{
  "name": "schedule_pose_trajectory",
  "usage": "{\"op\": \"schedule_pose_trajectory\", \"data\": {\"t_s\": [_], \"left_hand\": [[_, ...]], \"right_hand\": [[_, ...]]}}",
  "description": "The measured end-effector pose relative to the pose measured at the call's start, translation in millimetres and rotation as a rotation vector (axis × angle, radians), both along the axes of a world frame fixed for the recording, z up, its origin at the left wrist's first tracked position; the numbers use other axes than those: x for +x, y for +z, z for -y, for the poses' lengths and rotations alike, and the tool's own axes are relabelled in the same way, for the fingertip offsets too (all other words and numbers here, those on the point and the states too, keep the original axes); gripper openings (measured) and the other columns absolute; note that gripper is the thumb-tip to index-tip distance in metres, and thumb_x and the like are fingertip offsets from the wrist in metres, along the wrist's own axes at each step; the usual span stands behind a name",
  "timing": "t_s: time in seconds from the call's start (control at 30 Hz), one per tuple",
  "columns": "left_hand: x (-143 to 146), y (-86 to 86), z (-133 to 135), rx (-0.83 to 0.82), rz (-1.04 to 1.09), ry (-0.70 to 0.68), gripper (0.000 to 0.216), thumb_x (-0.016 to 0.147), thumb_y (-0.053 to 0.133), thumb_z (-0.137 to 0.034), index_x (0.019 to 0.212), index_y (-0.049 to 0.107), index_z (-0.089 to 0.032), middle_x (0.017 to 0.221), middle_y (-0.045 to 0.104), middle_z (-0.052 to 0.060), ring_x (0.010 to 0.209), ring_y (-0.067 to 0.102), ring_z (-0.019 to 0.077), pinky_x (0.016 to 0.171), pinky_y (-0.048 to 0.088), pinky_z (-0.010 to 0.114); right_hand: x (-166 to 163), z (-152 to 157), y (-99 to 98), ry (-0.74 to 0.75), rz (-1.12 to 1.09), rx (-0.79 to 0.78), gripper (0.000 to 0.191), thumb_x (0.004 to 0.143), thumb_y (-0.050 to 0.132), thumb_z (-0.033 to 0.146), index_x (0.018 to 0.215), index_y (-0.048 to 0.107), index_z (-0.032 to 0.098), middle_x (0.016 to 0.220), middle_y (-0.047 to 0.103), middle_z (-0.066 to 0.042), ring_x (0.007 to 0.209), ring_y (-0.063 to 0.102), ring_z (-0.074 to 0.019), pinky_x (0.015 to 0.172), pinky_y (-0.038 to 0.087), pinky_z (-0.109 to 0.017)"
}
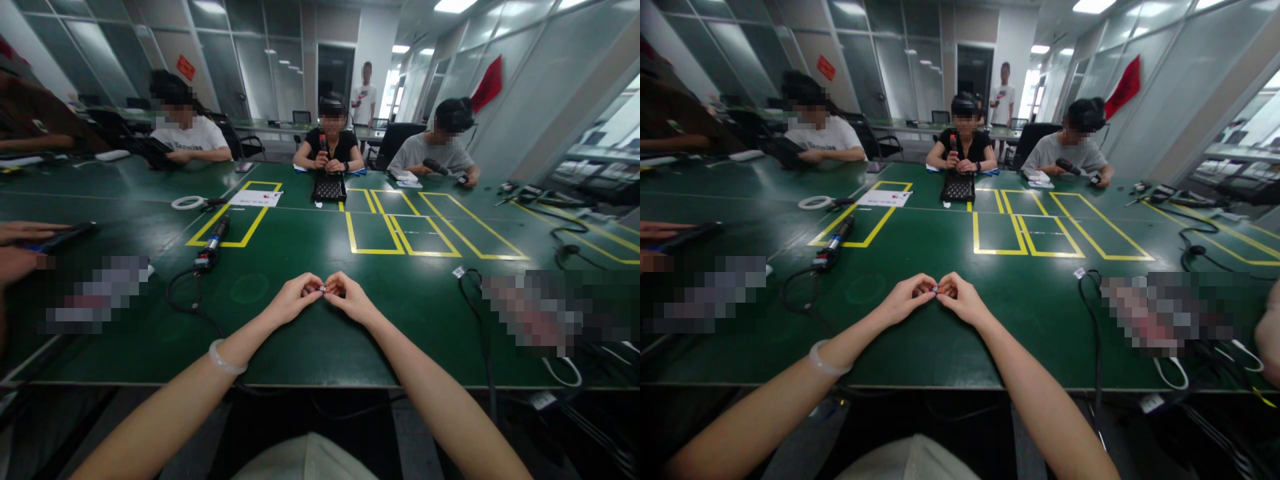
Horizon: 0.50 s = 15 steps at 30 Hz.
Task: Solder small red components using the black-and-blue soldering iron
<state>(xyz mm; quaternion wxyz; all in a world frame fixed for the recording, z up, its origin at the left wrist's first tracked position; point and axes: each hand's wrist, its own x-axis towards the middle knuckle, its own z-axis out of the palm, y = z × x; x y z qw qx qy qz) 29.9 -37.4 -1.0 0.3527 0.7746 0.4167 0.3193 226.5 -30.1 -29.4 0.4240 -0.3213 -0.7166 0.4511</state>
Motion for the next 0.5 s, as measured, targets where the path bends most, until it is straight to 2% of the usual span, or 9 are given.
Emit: {"op": "schedule_pose_trajectory", "data": {"t_s": [0.23,0.33,0.5], "left_hand": [[-0.6,-2.7,-0.3,0.02,0.014,-0.013,0.029,0.085,0.06,-0.033,0.111,0.058,-0.019,0.1,0.065,0.004,0.082,0.059,0.014,0.068,0.046,0.024],[-0.7,-1.2,0.2,0.034,-0.005,-0.032,0.024,0.088,0.055,-0.033,0.105,0.061,-0.018,0.098,0.066,0.004,0.083,0.06,0.0148,0.071,0.047,0.025],[-1.1,-1.6,0.4,0.009,-0.044,-0.019,0.03,0.09,0.053,-0.041,0.106,0.063,-0.018,0.097,0.068,0.004,0.079,0.061,0.0153,0.072,0.047,0.027]], "right_hand": [[1.6,-4.6,-4.5,-0.013,-0.003,-0.091,0.025,0.085,0.062,0.04,0.095,0.057,0.017,0.083,0.066,-0.003,0.073,0.06,-0.0143,0.069,0.046,-0.027],[2.5,-5.0,-4.3,0.018,0.003,-0.121,0.028,0.088,0.058,0.044,0.093,0.058,0.016,0.08,0.067,-0.003,0.074,0.062,-0.015,0.072,0.047,-0.028],[4.4,-3.9,0.1,-0.014,0.118,-0.069,0.035,0.093,0.048,0.047,0.084,0.061,0.016,0.072,0.069,-0.003,0.07,0.062,-0.0144,0.074,0.046,-0.027]]}}
